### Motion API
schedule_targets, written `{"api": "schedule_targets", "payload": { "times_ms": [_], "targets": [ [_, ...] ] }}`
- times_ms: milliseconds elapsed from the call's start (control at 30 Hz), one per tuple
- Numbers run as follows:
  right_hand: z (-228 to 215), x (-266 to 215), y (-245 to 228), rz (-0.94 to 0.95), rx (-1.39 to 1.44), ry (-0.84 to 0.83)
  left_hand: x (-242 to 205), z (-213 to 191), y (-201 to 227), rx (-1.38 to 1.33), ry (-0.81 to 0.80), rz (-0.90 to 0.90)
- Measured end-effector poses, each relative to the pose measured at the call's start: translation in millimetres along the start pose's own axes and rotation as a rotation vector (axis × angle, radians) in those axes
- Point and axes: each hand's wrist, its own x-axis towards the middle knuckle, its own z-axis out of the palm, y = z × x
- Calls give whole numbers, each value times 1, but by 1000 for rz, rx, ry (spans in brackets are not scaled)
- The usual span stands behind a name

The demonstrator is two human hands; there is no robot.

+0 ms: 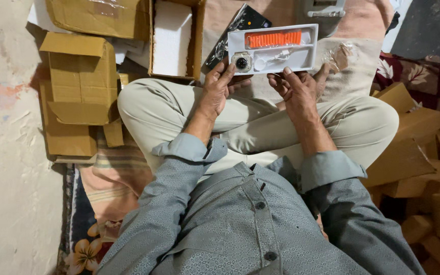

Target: The person assembles small cardboard boxes, places white foam padding inside, and inserts packaged smartwatches. They close the boxes and seal them with packing tape using a handheld dispenser. The finished packages are set aside.

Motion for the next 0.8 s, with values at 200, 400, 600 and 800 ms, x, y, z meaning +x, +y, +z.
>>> {"api": "schedule_targets", "payload": {
  "times_ms": [200,400,600,800],
  "targets": [
    [11,-8,-1,61,33,26,4,0,-1,-40,48,14],
    [25,-13,-8,54,89,51,8,-7,-6,-32,40,24],
    [10,-7,-5,-154,115,216,20,-16,-23,329,193,62],
    [-37,14,1,-354,267,371,50,-7,-25,1757,373,290]
  ]
}}
